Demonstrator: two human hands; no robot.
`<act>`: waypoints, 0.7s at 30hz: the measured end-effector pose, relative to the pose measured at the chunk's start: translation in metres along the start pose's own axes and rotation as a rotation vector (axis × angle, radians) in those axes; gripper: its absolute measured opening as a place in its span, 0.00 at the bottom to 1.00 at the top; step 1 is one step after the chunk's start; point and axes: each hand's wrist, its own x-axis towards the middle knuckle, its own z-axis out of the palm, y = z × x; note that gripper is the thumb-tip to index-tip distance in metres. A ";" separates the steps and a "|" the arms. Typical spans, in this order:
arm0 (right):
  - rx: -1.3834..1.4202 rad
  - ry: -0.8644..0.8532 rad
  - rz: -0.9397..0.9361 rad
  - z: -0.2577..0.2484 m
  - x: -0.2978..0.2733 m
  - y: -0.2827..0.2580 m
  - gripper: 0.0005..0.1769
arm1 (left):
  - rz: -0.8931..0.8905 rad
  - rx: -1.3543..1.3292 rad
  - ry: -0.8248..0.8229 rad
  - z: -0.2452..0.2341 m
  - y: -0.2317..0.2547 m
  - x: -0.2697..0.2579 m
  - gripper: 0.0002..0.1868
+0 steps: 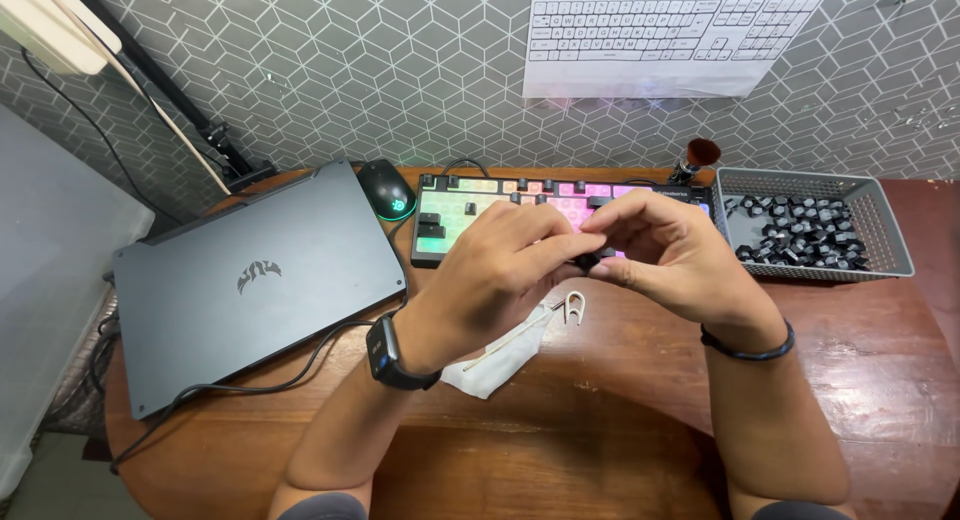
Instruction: Replacing keycaps on a mechanical keyboard.
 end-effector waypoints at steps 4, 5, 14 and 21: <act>-0.021 0.056 -0.098 0.010 0.007 0.000 0.20 | -0.038 -0.049 0.003 0.005 -0.010 -0.001 0.18; -0.020 0.056 -0.098 0.014 0.009 0.002 0.20 | -0.039 -0.049 0.003 0.005 -0.012 -0.001 0.18; -0.745 0.385 -0.347 0.002 0.036 0.018 0.17 | -0.200 0.183 0.023 0.002 -0.063 -0.011 0.34; -0.650 0.375 -0.087 -0.035 0.063 0.085 0.14 | -0.643 0.342 -0.315 0.036 -0.160 -0.075 0.30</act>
